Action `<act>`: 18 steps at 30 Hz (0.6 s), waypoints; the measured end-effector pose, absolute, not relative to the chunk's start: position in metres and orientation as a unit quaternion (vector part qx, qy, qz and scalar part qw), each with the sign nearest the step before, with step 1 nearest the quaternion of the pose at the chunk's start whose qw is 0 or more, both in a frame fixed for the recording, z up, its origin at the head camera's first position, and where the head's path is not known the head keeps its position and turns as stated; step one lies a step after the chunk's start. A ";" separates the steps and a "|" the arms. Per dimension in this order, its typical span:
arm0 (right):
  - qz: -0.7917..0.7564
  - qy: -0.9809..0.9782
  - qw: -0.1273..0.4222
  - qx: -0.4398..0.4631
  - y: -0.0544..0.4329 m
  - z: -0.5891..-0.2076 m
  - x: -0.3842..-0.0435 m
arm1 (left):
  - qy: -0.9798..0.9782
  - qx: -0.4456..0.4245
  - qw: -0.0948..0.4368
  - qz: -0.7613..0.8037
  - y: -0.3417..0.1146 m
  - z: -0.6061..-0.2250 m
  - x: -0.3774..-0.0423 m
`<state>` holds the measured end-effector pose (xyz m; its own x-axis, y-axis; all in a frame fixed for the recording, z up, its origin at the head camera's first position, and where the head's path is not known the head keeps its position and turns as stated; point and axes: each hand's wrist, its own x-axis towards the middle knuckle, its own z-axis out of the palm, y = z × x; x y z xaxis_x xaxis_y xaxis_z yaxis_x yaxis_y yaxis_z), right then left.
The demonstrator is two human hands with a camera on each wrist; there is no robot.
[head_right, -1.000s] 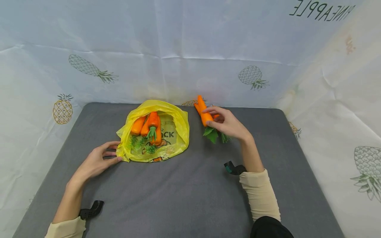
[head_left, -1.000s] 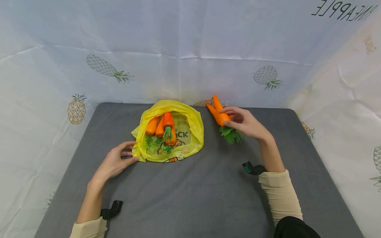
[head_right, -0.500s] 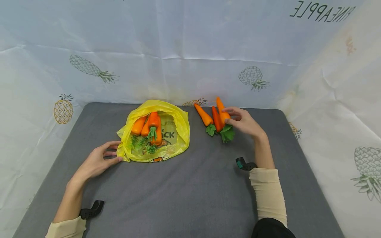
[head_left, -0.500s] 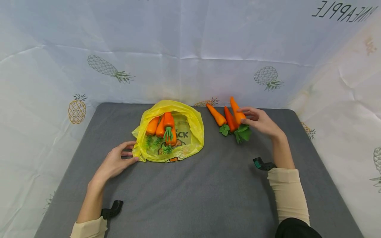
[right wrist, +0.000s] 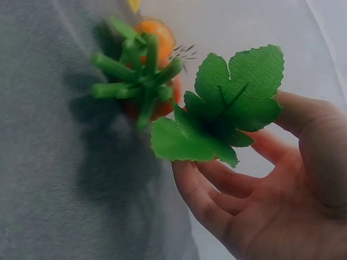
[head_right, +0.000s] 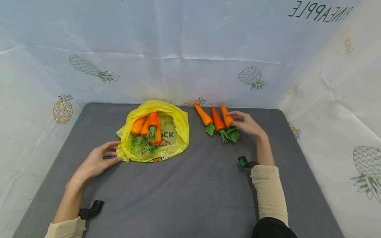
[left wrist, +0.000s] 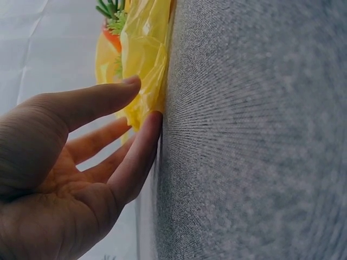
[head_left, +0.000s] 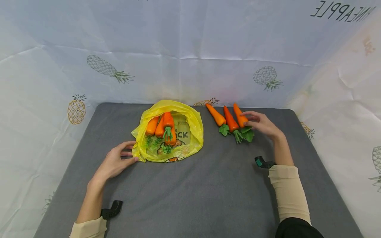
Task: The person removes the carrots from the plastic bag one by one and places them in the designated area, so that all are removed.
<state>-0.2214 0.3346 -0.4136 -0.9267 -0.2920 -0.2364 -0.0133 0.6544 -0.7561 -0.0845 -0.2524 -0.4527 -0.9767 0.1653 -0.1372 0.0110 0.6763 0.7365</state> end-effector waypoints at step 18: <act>-0.415 0.888 0.173 -0.099 0.331 -0.434 -0.227 | 0.911 0.049 0.094 0.398 -0.254 -0.453 -0.085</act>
